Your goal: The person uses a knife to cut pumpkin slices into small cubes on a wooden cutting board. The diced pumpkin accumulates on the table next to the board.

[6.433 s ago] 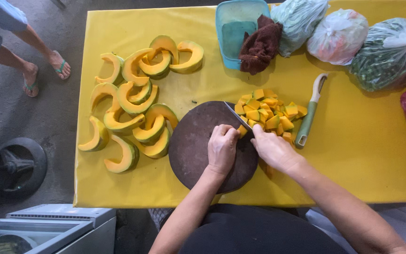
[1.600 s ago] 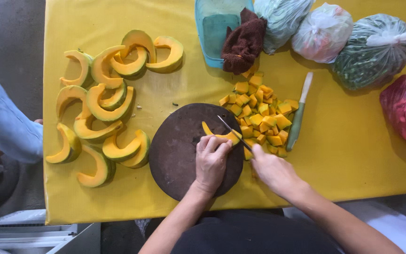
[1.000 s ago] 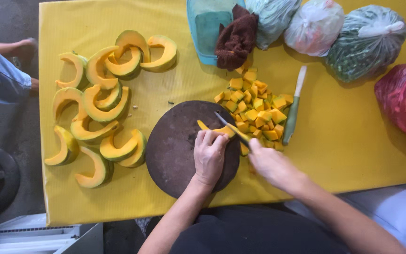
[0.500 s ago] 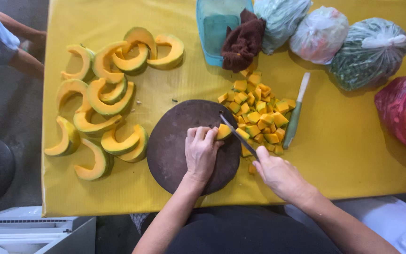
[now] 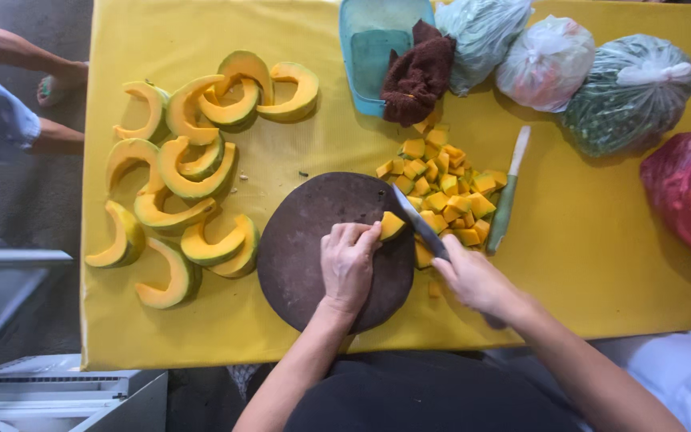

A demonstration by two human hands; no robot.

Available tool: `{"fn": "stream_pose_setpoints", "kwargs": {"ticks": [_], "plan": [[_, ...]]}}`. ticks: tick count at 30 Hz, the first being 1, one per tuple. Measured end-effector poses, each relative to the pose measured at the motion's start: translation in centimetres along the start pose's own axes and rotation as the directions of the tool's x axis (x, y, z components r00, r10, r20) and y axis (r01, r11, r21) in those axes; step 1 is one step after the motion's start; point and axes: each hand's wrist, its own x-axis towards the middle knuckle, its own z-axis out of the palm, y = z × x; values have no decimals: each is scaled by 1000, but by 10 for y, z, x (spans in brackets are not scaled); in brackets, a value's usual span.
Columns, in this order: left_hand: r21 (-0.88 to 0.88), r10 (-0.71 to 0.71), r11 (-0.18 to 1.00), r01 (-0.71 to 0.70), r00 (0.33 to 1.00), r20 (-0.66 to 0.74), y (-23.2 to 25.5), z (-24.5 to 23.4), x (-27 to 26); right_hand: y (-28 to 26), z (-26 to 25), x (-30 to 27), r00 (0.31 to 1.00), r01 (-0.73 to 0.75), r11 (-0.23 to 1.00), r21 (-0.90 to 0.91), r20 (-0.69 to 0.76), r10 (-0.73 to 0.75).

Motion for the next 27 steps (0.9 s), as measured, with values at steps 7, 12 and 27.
{"fn": "stream_pose_setpoints", "kwargs": {"ticks": [7, 12, 27], "plan": [[-2, -3, 1000, 3, 1000, 16, -1, -1, 3, 14, 23, -25, 939, 160, 843, -513, -184, -290], [27, 12, 1000, -13, 1000, 13, 0, -5, 1, -1, 31, 14, 972, 82, 920, -382, -174, -159], [-6, -6, 1000, 5, 1000, -6, -2, 3, -2, 13, 34, -21, 975, 4, 782, -624, -171, -141]]}}
